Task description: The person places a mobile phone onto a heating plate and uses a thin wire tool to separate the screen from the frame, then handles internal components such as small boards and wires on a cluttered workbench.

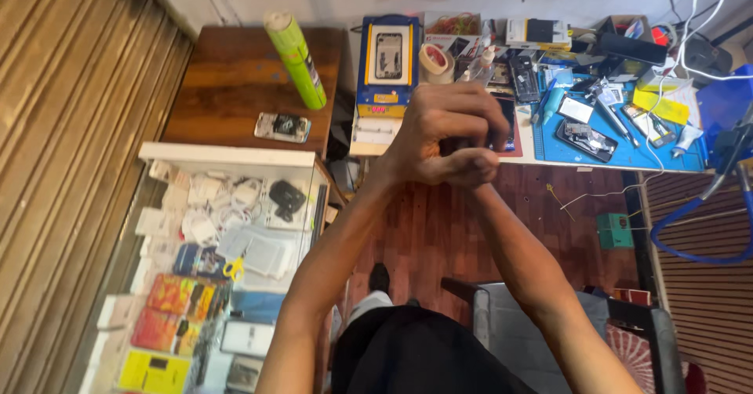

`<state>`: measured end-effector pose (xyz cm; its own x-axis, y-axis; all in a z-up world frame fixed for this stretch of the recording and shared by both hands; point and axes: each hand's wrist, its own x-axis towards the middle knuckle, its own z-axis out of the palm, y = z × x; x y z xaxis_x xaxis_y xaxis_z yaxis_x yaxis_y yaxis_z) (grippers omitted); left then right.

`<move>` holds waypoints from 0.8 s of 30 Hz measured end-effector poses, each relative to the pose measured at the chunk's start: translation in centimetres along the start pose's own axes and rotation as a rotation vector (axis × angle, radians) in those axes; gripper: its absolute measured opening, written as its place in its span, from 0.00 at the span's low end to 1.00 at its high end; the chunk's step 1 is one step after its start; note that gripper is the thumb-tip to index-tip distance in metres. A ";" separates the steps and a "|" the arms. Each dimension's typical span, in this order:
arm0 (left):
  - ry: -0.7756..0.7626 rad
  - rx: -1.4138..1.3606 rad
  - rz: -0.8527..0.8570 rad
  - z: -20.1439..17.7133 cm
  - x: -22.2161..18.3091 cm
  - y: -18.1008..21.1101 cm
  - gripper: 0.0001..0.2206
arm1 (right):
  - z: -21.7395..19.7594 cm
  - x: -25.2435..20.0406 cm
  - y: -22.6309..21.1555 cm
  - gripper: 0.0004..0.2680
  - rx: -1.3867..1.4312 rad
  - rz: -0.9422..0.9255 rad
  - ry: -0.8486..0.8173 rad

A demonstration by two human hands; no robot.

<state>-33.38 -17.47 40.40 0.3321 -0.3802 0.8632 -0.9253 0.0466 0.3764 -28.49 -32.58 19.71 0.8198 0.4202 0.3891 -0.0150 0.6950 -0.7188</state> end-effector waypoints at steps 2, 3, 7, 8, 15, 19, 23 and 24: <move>0.072 0.016 -0.019 0.0 0.0 -1.1 0.25 | -0.2 1.5 1.4 0.19 0.140 0.020 0.109; 0.116 0.028 -0.026 -0.1 0.0 -1.8 0.26 | -0.4 2.5 1.7 0.17 0.205 0.034 0.156; 0.141 -0.012 -0.037 -1.5 -0.4 -4.9 0.27 | -1.4 6.0 2.4 0.16 -0.804 -0.241 0.069; 0.148 -0.018 -0.042 -1.9 -0.6 -5.7 0.28 | -1.5 6.6 2.5 0.16 -0.907 -0.270 0.083; 0.187 -0.136 -0.141 -4.9 -1.7 -12.6 0.30 | -1.9 13.3 5.5 0.23 -0.732 -0.556 0.249; 0.298 -0.027 -0.288 -8.0 -3.9 -17.4 0.25 | -4.0 19.2 9.5 0.24 -0.611 -0.324 0.287; 0.533 0.461 -0.438 -12.2 -7.6 -19.6 0.15 | -4.4 22.9 13.8 0.27 -0.688 -0.109 0.095; 0.622 0.621 -0.442 -13.3 -8.9 -19.7 0.15 | -4.2 23.5 14.8 0.27 -0.714 -0.058 0.025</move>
<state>-15.68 -2.69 29.74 0.5443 0.3159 0.7772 -0.5671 -0.5442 0.6183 -7.10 -14.87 15.81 0.8212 0.3746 0.4305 0.3997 0.1608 -0.9024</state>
